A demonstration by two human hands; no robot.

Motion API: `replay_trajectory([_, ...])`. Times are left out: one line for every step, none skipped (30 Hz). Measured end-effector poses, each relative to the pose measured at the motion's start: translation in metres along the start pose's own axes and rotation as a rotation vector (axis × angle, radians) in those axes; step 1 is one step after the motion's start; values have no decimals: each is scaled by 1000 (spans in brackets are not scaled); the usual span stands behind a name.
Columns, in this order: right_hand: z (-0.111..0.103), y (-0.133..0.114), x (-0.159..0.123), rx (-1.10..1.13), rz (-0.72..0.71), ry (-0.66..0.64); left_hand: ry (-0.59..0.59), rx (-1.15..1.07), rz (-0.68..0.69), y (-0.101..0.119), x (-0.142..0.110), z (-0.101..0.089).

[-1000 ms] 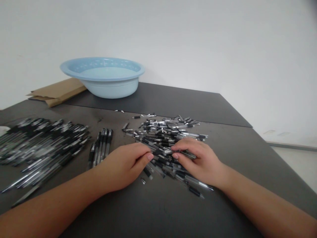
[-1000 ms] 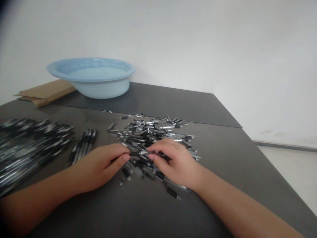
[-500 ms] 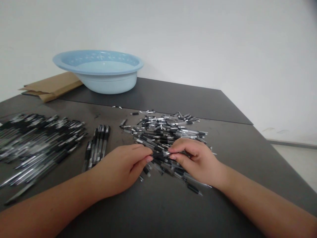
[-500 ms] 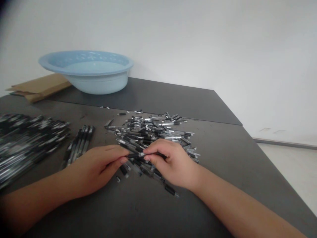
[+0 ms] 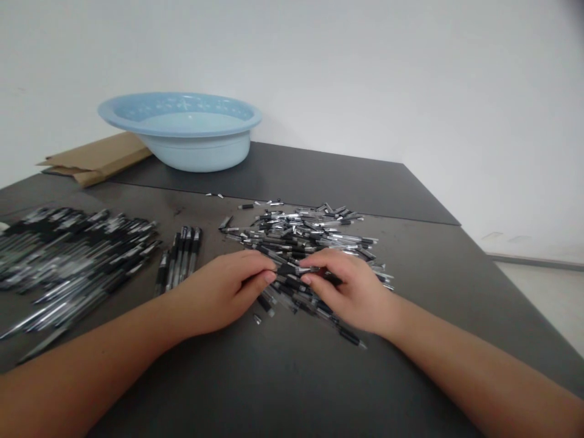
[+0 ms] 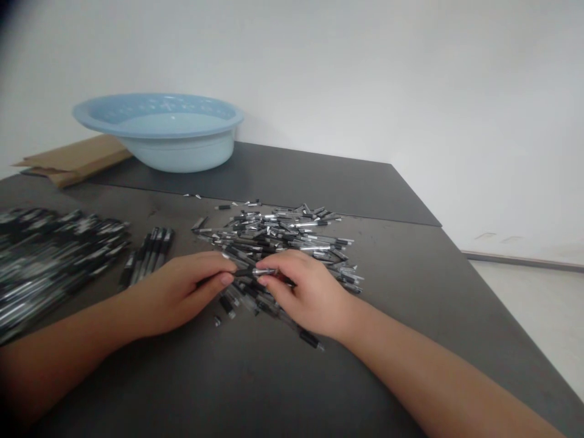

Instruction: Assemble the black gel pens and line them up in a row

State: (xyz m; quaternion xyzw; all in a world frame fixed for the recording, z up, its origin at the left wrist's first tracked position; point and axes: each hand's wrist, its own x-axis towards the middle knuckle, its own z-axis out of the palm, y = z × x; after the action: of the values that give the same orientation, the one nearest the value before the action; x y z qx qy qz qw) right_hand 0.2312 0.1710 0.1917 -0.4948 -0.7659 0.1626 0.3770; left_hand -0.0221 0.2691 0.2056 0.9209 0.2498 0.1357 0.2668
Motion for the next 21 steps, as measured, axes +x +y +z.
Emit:
replay_trajectory([0,1,-2,11,-16,-15,-3,-1,5,1,0,-1])
replay_trajectory([1,1,-4,39,-16,-21,-4,-1,7,1,-1,-2])
replay_trajectory([1,2,-5,90,-2,-24,1,-2,7,2,-2,-3])
replay_trajectory([1,4,-6,172,14,-25,9,-6,6,2,-2,-4])
replay_trajectory([2,5,-7,283,31,-29,14,-14,6,2,-2,-5])
replay_trajectory([3,7,-7,413,51,-38,15,-25,6,2,-3,-6])
replay_trajectory([3,8,-6,545,80,-49,9,-39,10,2,-3,-7])
replay_trajectory([3,9,-4,667,117,-61,2,-53,14,1,-2,-7])
replay_trajectory([4,11,-3,769,165,-75,-6,-68,19,0,-2,-8])
replay_trajectory([4,11,-1,849,215,-89,-18,-83,25,0,-2,-9])
replay_trajectory([5,12,0,912,264,-109,-33,-99,32,-1,-2,-9])
replay_trajectory([6,11,1,972,310,-128,-50,-117,44,-1,-2,-9])
replay_trajectory([7,11,2,1030,355,-152,-69,-133,57,-1,-2,-10])
replay_trajectory([8,10,2,1088,397,-176,-88,-149,72,-1,-3,-10])
replay_trajectory([9,9,2,1138,432,-198,-104,-160,88,-1,-3,-10])
replay_trajectory([10,7,1,1179,461,-218,-116,-165,101,-1,-3,-10])
replay_trajectory([11,6,1,1207,484,-232,-125,-163,112,-1,-4,-10])
replay_trajectory([12,5,0,1223,503,-241,-130,-157,120,-2,-4,-10])
replay_trajectory([13,5,0,1231,517,-250,-133,-148,128,-2,-4,-10])
replay_trajectory([13,5,-1,1234,529,-255,-133,-136,134,-2,-4,-10])
replay_trajectory([14,5,-1,1236,537,-262,-132,-122,139,-2,-4,-10])
